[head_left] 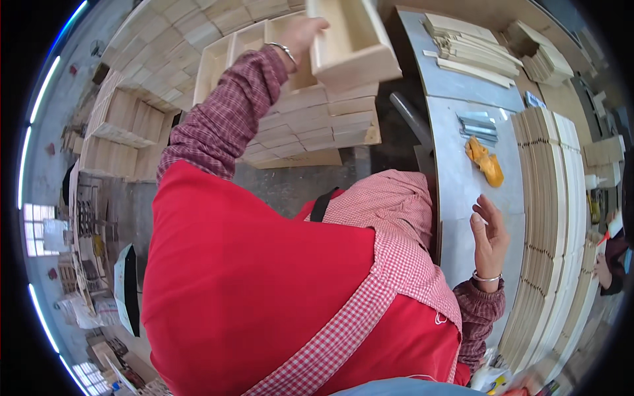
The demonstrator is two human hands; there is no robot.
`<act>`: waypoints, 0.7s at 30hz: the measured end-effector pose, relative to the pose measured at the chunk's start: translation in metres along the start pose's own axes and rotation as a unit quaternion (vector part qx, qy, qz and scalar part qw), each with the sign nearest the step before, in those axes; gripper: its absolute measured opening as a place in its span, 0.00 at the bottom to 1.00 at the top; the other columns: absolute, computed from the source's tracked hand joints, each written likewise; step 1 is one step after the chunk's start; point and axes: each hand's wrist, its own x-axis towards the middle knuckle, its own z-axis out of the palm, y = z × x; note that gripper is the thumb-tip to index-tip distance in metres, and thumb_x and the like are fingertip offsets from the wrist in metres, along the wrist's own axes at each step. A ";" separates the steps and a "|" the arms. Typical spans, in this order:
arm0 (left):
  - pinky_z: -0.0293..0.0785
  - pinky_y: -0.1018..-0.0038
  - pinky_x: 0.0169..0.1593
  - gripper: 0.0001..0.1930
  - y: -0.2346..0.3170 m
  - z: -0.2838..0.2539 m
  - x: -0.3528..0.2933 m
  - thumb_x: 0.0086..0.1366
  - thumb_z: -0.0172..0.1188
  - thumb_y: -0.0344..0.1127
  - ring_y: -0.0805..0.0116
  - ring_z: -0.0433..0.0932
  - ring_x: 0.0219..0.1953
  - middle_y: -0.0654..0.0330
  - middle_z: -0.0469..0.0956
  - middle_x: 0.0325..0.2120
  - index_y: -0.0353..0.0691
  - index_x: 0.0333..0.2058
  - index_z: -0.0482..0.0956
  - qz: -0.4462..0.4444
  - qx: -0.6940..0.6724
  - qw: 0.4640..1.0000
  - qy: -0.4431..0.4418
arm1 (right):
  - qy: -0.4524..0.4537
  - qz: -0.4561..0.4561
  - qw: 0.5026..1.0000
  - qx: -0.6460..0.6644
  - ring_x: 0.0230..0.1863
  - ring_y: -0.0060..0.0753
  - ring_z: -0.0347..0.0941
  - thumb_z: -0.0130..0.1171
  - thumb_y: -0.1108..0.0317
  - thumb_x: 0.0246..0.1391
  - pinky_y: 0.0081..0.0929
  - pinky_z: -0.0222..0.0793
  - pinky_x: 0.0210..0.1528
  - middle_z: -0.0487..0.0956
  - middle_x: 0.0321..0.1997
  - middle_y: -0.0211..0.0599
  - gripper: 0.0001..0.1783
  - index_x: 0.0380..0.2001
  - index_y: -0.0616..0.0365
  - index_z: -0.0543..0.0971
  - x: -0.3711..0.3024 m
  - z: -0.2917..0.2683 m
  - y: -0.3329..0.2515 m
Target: Assembling wooden box frames using a glue bottle and a pneumatic nail gun.
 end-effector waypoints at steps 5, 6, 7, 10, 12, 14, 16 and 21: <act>0.74 0.72 0.35 0.20 -0.012 0.003 0.032 0.53 0.57 0.37 0.61 0.77 0.30 0.49 0.77 0.32 0.24 0.39 0.75 -0.011 0.090 0.996 0.022 | 0.041 0.082 0.995 0.041 0.46 0.35 0.72 0.56 0.72 0.53 0.25 0.69 0.46 0.74 0.48 0.44 0.21 0.51 0.64 0.72 -0.028 -0.020 0.028; 0.74 0.71 0.37 0.21 -0.015 0.005 0.036 0.53 0.57 0.38 0.60 0.76 0.31 0.49 0.77 0.32 0.24 0.39 0.76 -0.017 0.116 0.993 0.026 | 0.048 0.097 0.993 0.047 0.46 0.34 0.73 0.56 0.72 0.54 0.24 0.69 0.45 0.75 0.48 0.44 0.20 0.51 0.64 0.72 -0.032 -0.024 0.033; 0.73 0.70 0.39 0.22 -0.018 0.007 0.039 0.52 0.58 0.39 0.58 0.76 0.32 0.49 0.77 0.32 0.23 0.39 0.76 -0.022 0.143 0.989 0.032 | 0.054 0.112 0.991 0.053 0.46 0.34 0.73 0.55 0.72 0.54 0.24 0.70 0.44 0.75 0.48 0.44 0.20 0.51 0.64 0.72 -0.037 -0.027 0.038; 0.72 0.69 0.40 0.23 -0.027 0.006 0.051 0.51 0.58 0.41 0.57 0.76 0.33 0.49 0.78 0.32 0.23 0.38 0.77 -0.026 0.172 0.984 0.038 | 0.065 0.136 0.986 0.066 0.45 0.33 0.73 0.55 0.71 0.55 0.23 0.71 0.43 0.75 0.48 0.45 0.20 0.51 0.64 0.72 -0.045 -0.030 0.045; 0.72 0.69 0.39 0.23 -0.030 0.004 0.059 0.51 0.58 0.41 0.57 0.76 0.32 0.49 0.78 0.31 0.23 0.36 0.77 -0.024 0.175 0.983 0.044 | 0.072 0.151 0.983 0.076 0.45 0.32 0.73 0.55 0.71 0.55 0.23 0.71 0.42 0.75 0.47 0.44 0.20 0.51 0.64 0.72 -0.049 -0.030 0.047; 0.72 0.70 0.39 0.22 -0.033 0.002 0.062 0.50 0.58 0.41 0.58 0.76 0.32 0.49 0.78 0.30 0.22 0.36 0.77 -0.021 0.177 0.983 0.045 | 0.077 0.159 0.981 0.083 0.44 0.32 0.73 0.55 0.71 0.55 0.23 0.71 0.42 0.75 0.47 0.44 0.20 0.51 0.64 0.72 -0.051 -0.030 0.048; 0.72 0.70 0.38 0.22 -0.034 0.001 0.064 0.50 0.58 0.41 0.58 0.76 0.31 0.49 0.78 0.29 0.22 0.35 0.77 -0.021 0.189 0.981 0.043 | 0.080 0.160 0.980 0.088 0.44 0.32 0.74 0.55 0.71 0.55 0.22 0.71 0.41 0.75 0.47 0.44 0.20 0.51 0.64 0.72 -0.052 -0.029 0.048; 0.72 0.69 0.36 0.22 -0.038 -0.005 0.067 0.50 0.58 0.42 0.59 0.76 0.30 0.50 0.77 0.27 0.23 0.34 0.78 -0.017 0.202 0.978 0.038 | 0.089 0.158 0.978 0.099 0.43 0.31 0.74 0.56 0.71 0.54 0.22 0.71 0.41 0.75 0.47 0.44 0.20 0.51 0.64 0.72 -0.058 -0.030 0.053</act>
